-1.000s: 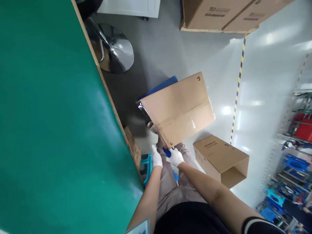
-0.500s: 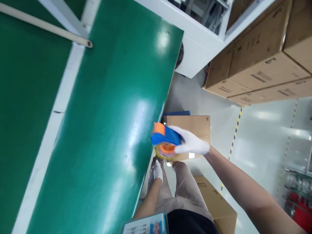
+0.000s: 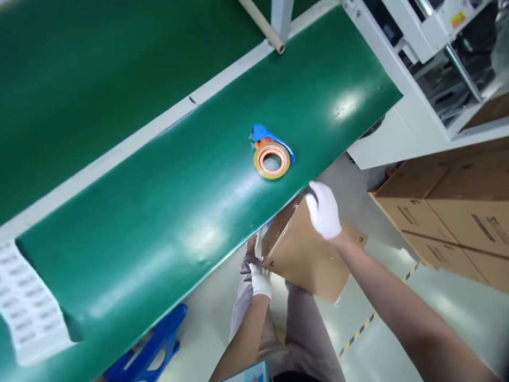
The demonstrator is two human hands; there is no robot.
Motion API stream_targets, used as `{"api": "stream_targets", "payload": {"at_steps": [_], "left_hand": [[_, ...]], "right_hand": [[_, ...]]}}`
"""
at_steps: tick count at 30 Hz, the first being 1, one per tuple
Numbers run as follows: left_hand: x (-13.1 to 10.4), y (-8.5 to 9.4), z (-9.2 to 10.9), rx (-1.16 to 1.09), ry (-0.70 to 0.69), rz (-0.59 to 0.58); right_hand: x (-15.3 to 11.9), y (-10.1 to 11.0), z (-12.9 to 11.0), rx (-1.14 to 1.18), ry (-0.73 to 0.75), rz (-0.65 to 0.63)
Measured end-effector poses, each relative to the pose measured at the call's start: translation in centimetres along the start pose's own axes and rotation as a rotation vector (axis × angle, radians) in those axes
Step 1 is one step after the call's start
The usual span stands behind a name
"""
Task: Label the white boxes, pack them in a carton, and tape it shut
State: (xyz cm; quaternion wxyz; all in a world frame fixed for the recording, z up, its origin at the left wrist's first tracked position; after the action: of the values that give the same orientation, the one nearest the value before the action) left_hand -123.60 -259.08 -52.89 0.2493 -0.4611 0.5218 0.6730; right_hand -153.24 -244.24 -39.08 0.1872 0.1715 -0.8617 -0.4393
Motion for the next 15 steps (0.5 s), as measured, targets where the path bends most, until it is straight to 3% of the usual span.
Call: {"api": "stream_targets", "payload": {"at_steps": [2,4,7,9,10,12,15], "left_hand": [[0.9,-1.6,1.3,0.007,0.096,0.040],[2.0,-3.6,2.1,0.010,0.173,0.084],[3.7,-7.3,2.1,-0.048,0.209,0.182],[4.5,-9.6,1.7,-0.178,0.172,0.285],[4.7,-10.6,1.5,-0.270,0.146,0.335],[4.7,-11.9,1.0,-0.474,0.123,0.394],[3.3,-12.9,0.4,-0.793,0.230,0.403]], "right_hand": [[-6.6,-1.7,3.3,-0.042,0.097,-0.149],[-10.3,-4.5,8.0,-0.110,0.203,-0.363],[-10.8,-8.7,14.2,-0.225,0.266,-0.568],[-10.6,-10.9,15.5,-0.278,0.244,-0.593],[-11.1,-11.9,15.0,-0.283,0.239,-0.591],[-14.0,-14.1,11.7,-0.222,0.271,-0.612],[-21.9,-17.5,3.1,-0.012,0.375,-0.749]]}}
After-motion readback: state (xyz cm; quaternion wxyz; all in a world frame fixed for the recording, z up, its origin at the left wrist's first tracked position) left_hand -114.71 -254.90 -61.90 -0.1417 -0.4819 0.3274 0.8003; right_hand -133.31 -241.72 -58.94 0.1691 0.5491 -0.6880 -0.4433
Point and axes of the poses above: each hand's wrist, its own x-axis towards the middle knuckle, its own y-axis out of the back of the hand, z = x × y, the point moved 1 cm from there along x, towards the middle knuckle, and after that the axes turned 14 degrees about y, right-handed, at the moved point
